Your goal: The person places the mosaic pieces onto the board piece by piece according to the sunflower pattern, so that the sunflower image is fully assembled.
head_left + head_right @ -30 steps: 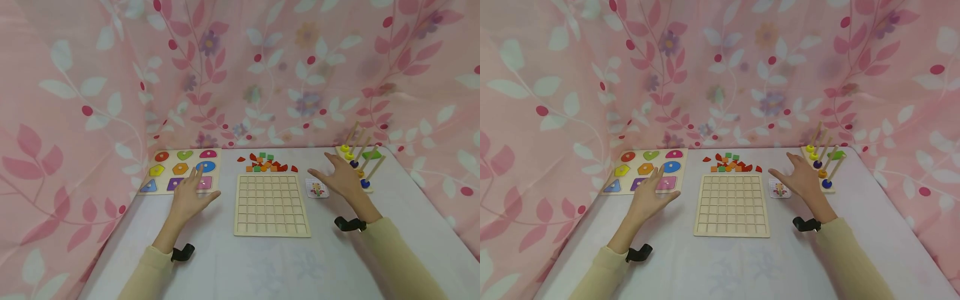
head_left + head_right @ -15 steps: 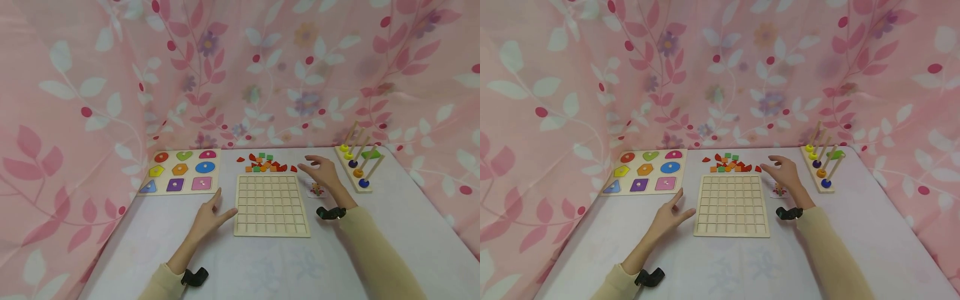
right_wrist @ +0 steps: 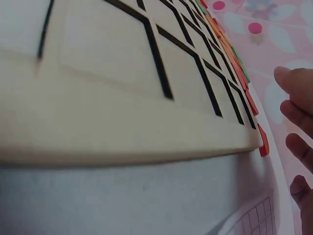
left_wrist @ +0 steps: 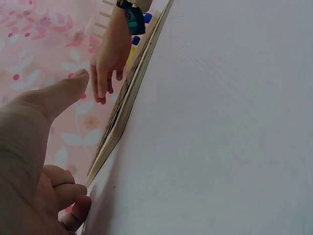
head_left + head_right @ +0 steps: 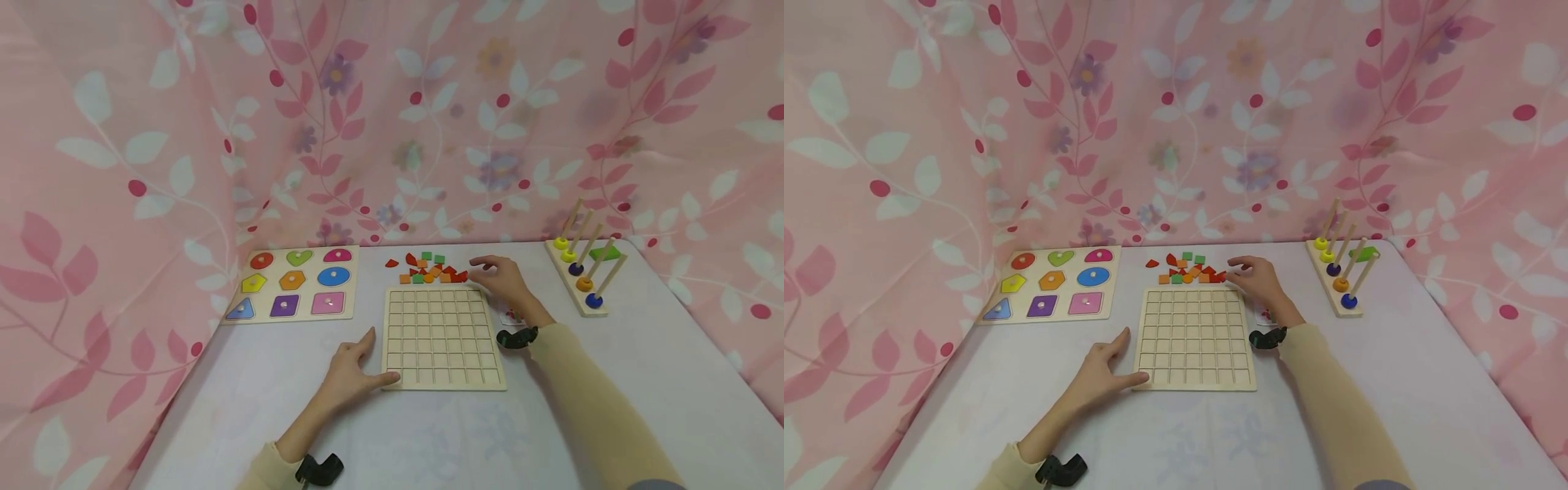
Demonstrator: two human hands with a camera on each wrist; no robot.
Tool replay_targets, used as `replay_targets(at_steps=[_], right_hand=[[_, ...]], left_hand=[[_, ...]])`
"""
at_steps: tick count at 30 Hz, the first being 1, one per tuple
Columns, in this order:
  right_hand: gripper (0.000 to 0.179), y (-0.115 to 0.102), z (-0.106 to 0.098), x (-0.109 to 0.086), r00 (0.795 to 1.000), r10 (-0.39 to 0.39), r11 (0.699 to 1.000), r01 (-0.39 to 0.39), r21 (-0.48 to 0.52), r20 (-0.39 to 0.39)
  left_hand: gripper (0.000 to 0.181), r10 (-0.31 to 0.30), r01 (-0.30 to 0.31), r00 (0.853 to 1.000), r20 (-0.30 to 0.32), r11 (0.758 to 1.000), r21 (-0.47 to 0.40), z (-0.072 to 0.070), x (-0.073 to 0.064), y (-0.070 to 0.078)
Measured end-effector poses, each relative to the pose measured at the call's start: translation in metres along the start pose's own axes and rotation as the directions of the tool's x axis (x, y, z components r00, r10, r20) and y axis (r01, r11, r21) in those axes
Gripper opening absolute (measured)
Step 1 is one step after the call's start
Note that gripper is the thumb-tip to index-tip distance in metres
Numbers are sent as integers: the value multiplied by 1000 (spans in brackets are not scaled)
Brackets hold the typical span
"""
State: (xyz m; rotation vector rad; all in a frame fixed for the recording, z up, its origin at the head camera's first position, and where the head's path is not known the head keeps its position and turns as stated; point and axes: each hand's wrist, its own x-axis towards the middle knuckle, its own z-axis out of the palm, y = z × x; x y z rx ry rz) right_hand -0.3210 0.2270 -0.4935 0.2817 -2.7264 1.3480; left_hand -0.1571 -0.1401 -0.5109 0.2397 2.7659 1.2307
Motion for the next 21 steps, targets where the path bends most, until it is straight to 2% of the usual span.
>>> replay_targets(at_steps=[8,14,21], right_hand=[[32,-14,17,15,989,-85,996,88,-19,121],[30,-15,28,23,984,-47,998,53,-30,170],[31,-16,33,25,983,-41,998,48,-34,179]], left_hand=[[119,21,-24,999,33,992,122,5,-2,8],[114,14,-20,999,47,990,143,7,-4,18],[113,5,-15,998,62,986,164,5,-4,24]])
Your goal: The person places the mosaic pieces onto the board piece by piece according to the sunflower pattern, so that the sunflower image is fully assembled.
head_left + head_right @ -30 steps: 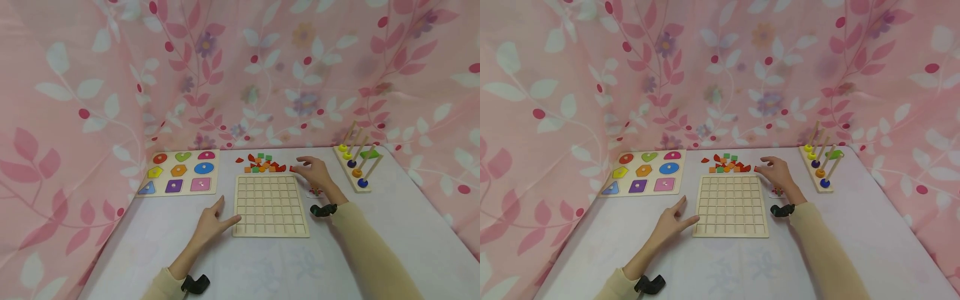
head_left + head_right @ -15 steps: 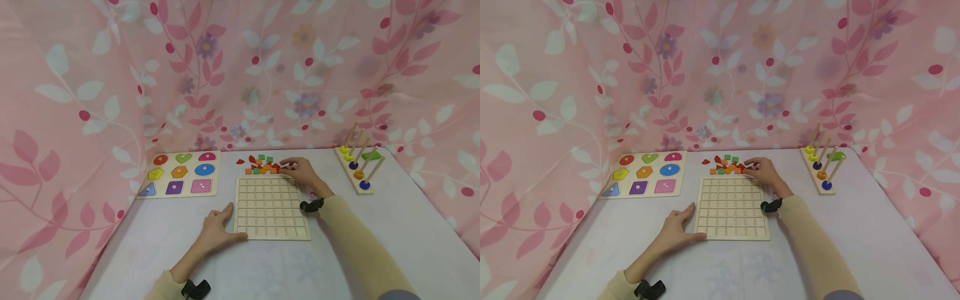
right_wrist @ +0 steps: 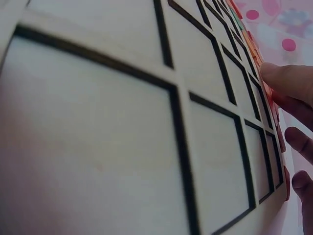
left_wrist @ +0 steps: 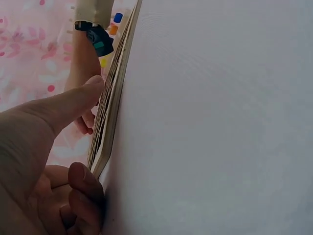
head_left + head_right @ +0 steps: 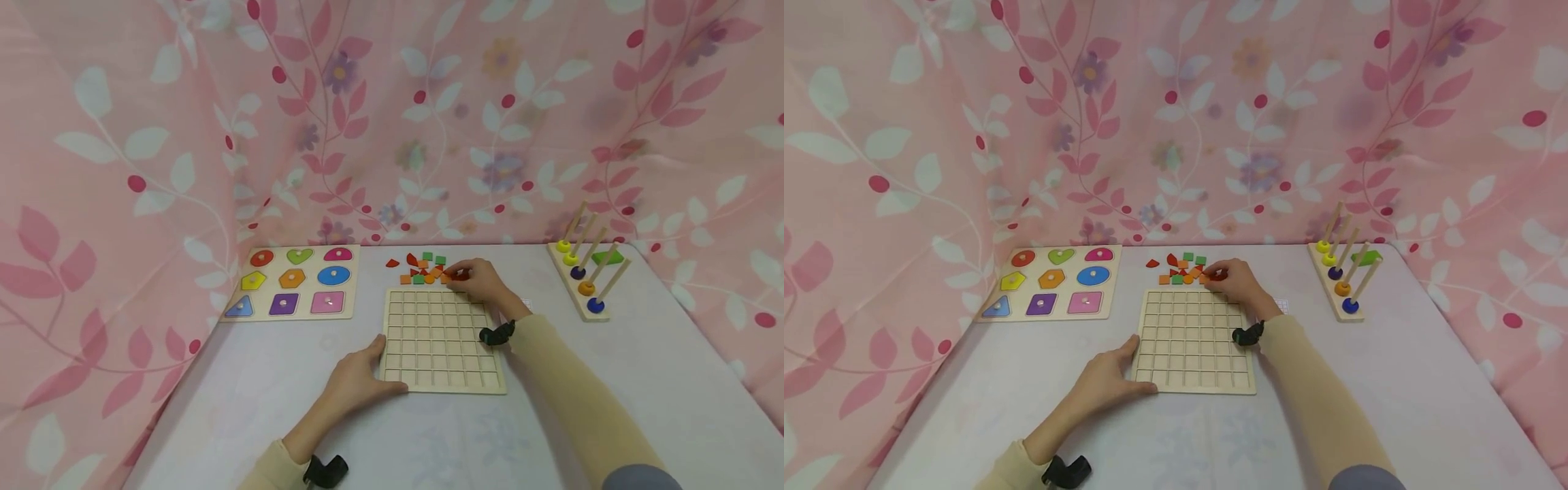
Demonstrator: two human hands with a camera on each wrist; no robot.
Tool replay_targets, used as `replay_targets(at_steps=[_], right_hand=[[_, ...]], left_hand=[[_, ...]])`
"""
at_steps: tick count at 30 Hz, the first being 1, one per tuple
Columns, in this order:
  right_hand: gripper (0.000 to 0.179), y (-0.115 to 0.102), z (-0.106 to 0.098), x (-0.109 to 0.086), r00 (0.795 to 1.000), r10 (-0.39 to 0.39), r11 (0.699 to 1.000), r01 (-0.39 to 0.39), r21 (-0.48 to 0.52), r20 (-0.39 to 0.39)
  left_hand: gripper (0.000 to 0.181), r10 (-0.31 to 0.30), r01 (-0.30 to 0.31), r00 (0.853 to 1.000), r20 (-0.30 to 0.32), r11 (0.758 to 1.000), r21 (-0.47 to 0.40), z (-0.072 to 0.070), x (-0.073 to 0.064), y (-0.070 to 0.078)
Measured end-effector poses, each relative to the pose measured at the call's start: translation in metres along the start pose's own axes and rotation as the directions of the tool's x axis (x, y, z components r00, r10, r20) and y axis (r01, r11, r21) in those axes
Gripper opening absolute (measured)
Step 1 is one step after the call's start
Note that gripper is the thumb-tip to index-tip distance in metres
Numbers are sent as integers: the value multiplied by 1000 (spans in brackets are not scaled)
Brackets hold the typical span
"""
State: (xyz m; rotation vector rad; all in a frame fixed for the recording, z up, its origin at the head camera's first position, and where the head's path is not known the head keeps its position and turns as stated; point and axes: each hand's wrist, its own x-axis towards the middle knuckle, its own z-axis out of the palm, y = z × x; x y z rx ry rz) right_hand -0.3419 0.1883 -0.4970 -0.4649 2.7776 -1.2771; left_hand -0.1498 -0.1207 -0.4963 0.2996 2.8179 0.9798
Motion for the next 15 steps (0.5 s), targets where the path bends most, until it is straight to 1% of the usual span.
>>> replay_targets(at_steps=[4,8,15], right_hand=[[30,-1,1,1,1000,-2,999,2,-32,2],[29,1,1,6,1000,-11,998,11,-67,1],[28,1,2,10,1000,-27,997,28,-71,12]], left_hand=[[114,8,-7,1000,20,1000,-20,1,-2,-1],[112,18,-17,1000,23,999,-40,2,-2,-1],[111,26,-26,1000,18,1000,-8,4,-2,1]])
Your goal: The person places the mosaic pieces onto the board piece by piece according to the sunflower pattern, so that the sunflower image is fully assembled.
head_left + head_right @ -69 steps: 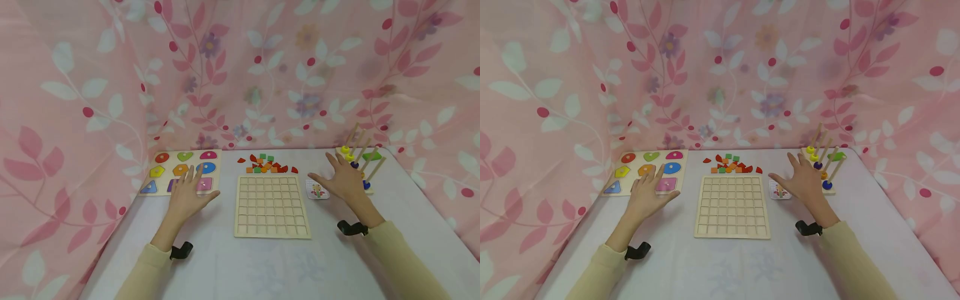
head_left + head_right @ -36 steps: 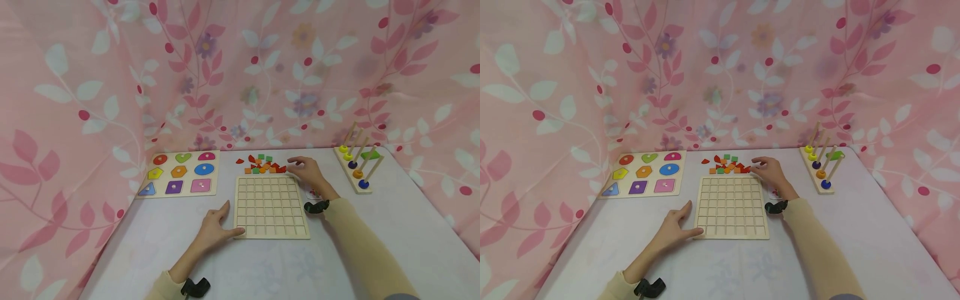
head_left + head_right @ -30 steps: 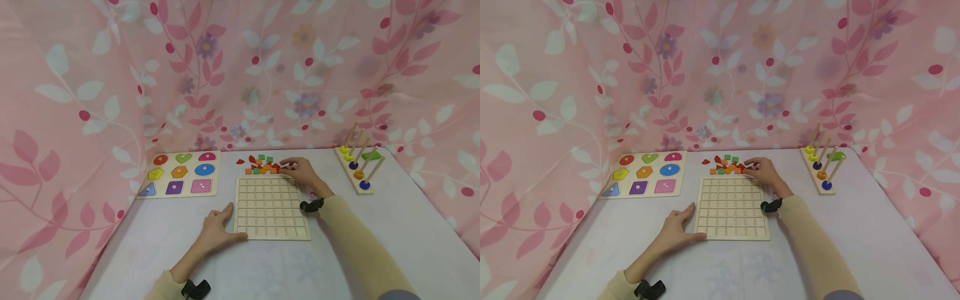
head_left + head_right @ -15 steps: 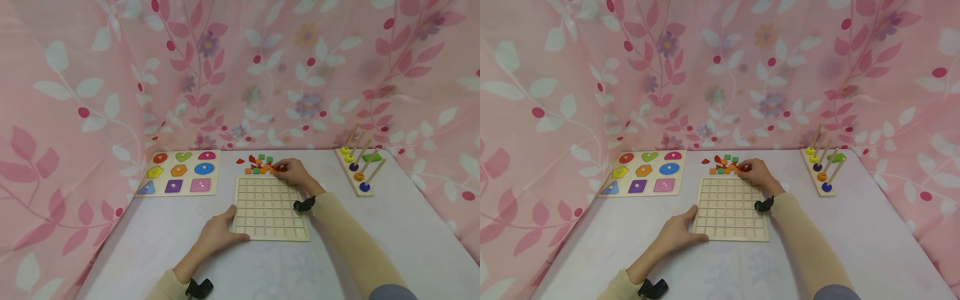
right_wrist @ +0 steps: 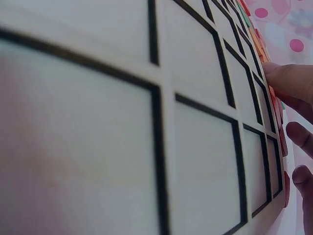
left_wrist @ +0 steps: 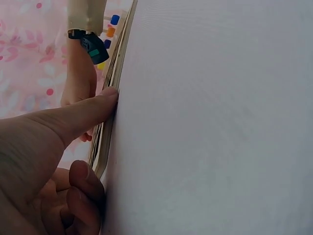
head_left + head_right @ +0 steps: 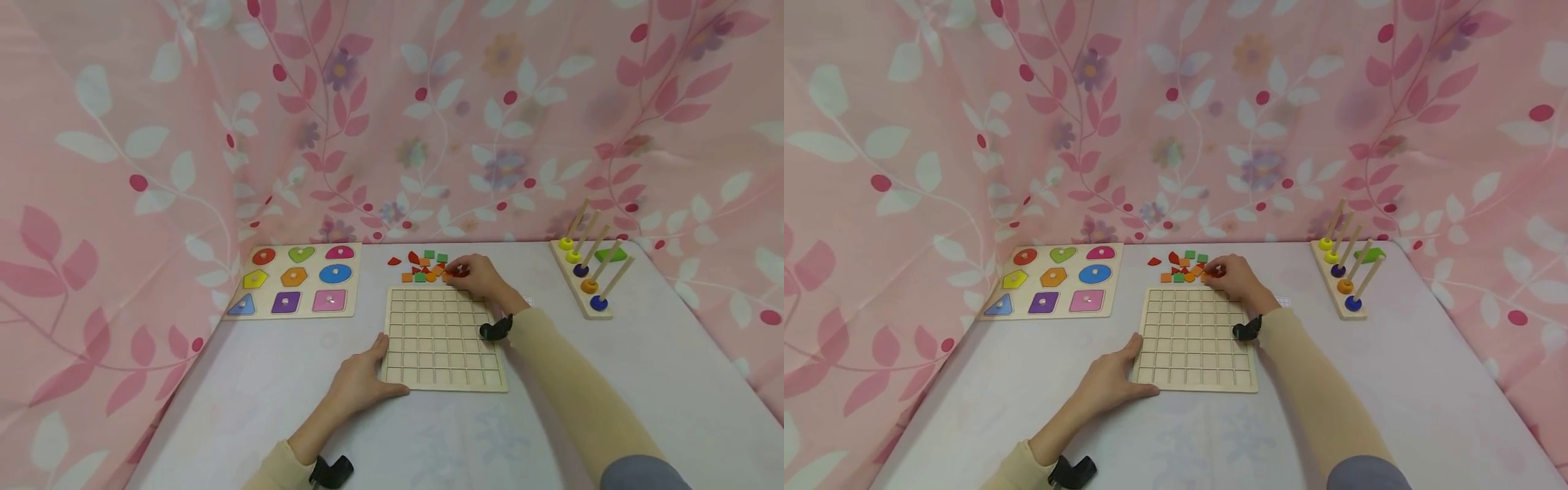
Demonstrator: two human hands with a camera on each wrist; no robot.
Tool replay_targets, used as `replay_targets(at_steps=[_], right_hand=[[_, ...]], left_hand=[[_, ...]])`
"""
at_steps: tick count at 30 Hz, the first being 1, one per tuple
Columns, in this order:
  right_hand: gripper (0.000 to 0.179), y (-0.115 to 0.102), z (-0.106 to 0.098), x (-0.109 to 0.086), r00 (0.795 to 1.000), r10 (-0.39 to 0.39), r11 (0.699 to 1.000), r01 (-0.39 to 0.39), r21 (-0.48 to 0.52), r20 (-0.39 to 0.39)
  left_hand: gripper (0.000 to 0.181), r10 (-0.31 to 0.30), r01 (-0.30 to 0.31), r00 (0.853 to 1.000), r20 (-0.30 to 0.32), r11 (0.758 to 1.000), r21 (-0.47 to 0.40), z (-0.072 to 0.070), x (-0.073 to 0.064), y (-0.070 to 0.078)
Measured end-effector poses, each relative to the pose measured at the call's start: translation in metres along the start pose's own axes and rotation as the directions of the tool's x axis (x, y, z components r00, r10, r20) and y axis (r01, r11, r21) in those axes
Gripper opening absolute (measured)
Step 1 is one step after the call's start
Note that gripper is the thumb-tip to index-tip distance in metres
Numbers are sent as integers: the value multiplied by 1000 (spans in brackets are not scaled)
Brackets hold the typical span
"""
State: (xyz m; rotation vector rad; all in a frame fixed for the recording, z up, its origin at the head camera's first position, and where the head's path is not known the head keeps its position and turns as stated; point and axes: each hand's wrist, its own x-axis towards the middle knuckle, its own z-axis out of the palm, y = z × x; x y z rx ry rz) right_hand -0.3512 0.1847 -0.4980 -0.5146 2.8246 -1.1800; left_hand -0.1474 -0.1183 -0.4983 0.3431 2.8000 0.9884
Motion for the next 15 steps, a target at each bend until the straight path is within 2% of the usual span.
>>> replay_targets(at_steps=[15], right_hand=[[33,3,-2,0,999,-47,998,47,-46,14]], left_hand=[[112,0,0,1000,-1,1000,-31,1,-1,0]])
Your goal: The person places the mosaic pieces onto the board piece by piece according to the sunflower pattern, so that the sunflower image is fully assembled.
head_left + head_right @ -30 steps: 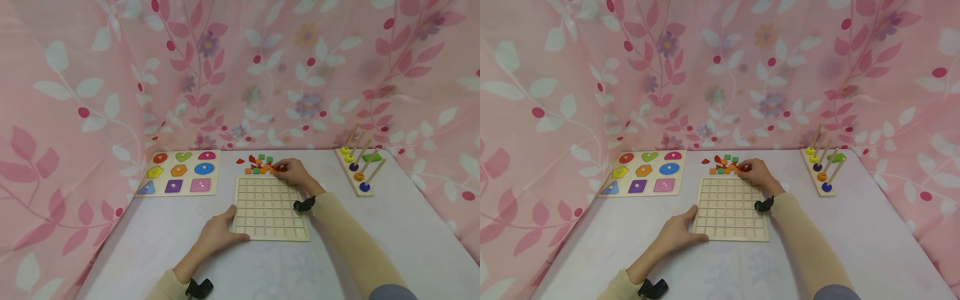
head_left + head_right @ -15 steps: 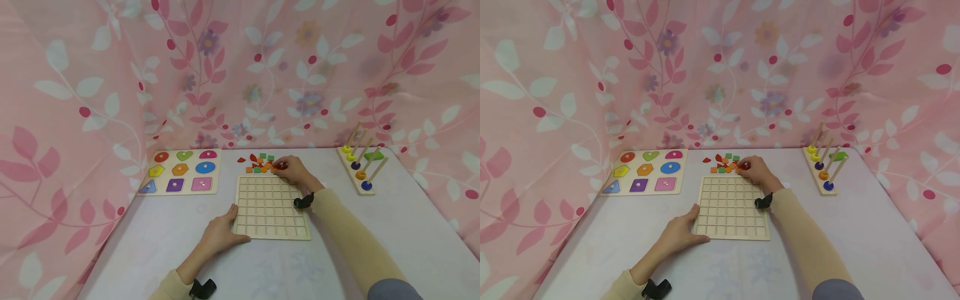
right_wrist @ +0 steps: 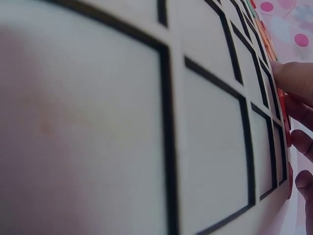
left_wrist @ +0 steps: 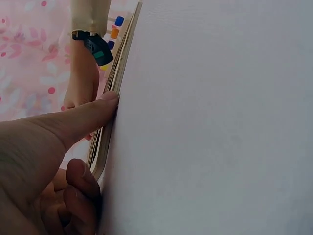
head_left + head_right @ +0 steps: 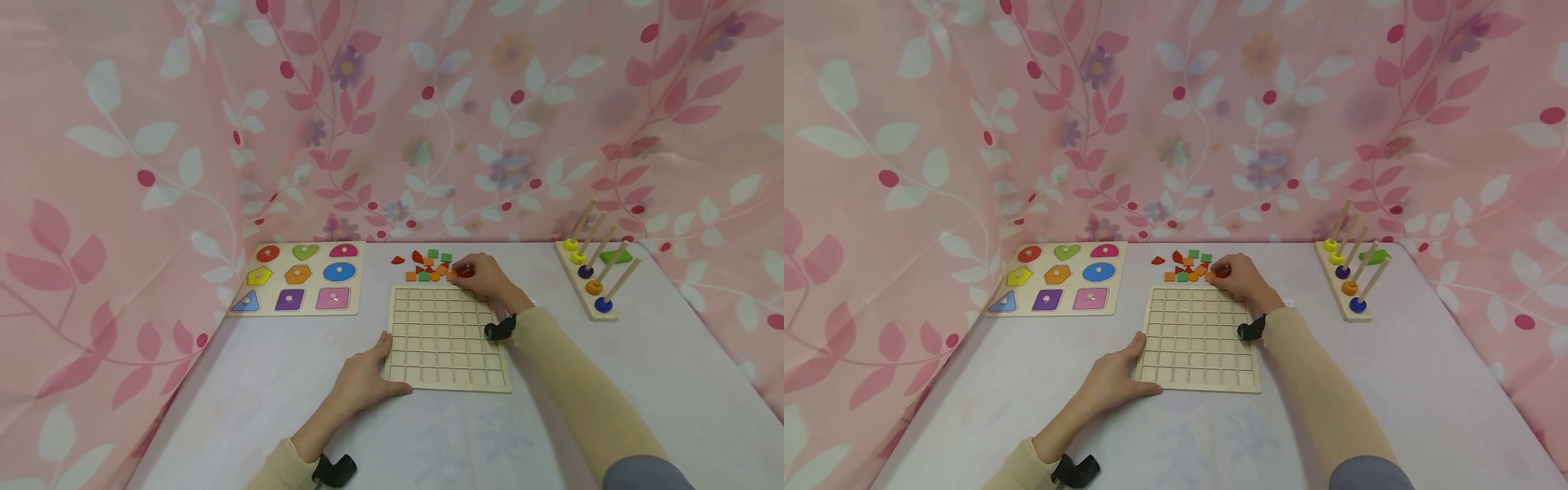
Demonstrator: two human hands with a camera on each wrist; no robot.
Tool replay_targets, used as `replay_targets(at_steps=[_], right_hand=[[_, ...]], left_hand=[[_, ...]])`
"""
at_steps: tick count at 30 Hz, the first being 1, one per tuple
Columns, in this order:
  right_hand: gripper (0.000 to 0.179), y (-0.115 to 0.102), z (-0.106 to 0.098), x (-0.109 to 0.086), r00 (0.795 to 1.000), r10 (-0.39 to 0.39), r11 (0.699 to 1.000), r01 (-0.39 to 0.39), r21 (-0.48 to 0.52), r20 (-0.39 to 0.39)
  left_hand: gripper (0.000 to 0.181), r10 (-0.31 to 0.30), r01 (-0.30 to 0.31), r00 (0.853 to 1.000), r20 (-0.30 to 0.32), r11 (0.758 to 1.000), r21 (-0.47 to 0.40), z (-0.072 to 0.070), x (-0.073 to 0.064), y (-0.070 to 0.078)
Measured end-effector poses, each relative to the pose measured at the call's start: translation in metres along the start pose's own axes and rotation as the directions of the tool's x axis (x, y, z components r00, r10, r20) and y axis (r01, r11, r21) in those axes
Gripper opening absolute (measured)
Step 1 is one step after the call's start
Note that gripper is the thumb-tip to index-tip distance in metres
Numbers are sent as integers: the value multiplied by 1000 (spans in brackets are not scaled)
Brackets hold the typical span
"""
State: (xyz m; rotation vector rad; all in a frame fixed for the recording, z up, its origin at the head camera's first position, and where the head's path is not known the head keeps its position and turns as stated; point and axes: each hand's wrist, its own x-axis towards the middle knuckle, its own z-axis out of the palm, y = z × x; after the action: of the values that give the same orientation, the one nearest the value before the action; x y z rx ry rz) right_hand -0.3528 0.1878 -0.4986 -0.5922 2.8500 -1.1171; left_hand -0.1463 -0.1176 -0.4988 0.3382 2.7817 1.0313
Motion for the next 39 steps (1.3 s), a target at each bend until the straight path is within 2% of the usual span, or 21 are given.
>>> replay_targets(at_steps=[5,9,13,19,24,30,39], right_hand=[[30,3,-1,-1,999,-33,999,33,-30,-3],[30,5,0,0,999,-32,998,32,-61,9],[31,5,1,0,999,-34,996,36,-81,23],[31,5,0,-1,999,-44,997,45,-59,25],[32,5,-2,-1,999,-26,999,27,-22,24],[31,2,-7,-4,1000,-8,1000,8,8,26],[33,-1,-24,-16,1000,-12,999,12,-30,5]], left_hand=[[111,-4,3,1000,-9,992,-124,5,-1,-1],[113,-46,45,999,0,967,-251,10,-3,-1],[116,-75,70,997,-4,947,-313,14,-5,-2],[116,-67,55,997,-32,951,-303,15,-5,-2],[117,-58,57,998,4,956,-288,11,-4,-1],[119,-28,41,998,59,973,-228,3,1,0],[115,-33,43,998,60,982,-186,1,5,3]])
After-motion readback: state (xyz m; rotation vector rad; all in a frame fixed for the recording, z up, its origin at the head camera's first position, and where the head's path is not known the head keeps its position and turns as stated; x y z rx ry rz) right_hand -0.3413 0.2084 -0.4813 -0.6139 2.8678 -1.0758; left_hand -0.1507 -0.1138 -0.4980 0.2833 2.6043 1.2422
